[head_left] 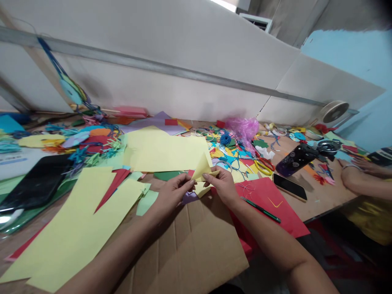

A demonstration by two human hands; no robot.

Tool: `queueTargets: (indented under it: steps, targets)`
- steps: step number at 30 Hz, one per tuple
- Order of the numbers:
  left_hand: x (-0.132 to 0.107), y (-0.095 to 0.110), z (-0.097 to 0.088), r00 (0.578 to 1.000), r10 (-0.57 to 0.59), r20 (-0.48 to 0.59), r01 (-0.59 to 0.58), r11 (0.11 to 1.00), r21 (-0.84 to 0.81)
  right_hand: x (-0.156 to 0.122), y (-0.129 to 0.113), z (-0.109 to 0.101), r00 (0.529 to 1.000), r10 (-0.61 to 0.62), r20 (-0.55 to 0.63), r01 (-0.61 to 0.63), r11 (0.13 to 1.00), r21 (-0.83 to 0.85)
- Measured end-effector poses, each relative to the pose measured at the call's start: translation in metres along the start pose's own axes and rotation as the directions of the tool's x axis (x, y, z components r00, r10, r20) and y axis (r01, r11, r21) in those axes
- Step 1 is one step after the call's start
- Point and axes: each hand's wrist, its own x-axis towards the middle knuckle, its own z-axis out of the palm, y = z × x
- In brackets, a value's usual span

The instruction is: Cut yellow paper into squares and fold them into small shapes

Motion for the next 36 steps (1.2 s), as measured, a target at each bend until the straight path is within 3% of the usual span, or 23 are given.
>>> queueTargets:
  steps: [6, 11, 15, 21, 28, 36]
  targets:
    - [0.000, -0.007, -0.001, 0.997, 0.069, -0.016, -0.066, 0.985, 0.158, -0.002, 0.002, 0.003, 0.999, 0.021, 0.038, -0.020, 1.000, -0.018]
    - [0.003, -0.011, -0.001, 0.997, 0.030, -0.073, -0.026, 0.998, 0.054, 0.000, 0.008, 0.004, 0.993, 0.074, 0.090, -0.076, 0.997, 0.023]
    - [0.003, -0.009, 0.000, 0.998, 0.008, -0.057, -0.009, 1.000, -0.003, 0.000, 0.008, 0.001, 0.990, 0.100, 0.098, -0.099, 0.995, -0.013]
    - [0.003, -0.008, -0.001, 1.000, 0.005, -0.010, -0.005, 1.000, 0.018, -0.001, 0.009, 0.002, 0.989, 0.108, 0.101, -0.106, 0.994, -0.020]
    - [0.001, -0.004, 0.000, 0.998, 0.033, -0.052, -0.029, 0.997, 0.068, 0.003, 0.012, -0.001, 0.977, 0.146, 0.158, -0.140, 0.989, -0.048]
    - [0.004, 0.006, -0.005, 0.996, 0.041, -0.076, -0.035, 0.996, 0.077, 0.010, 0.004, -0.009, 0.993, 0.044, 0.111, -0.040, 0.999, -0.033]
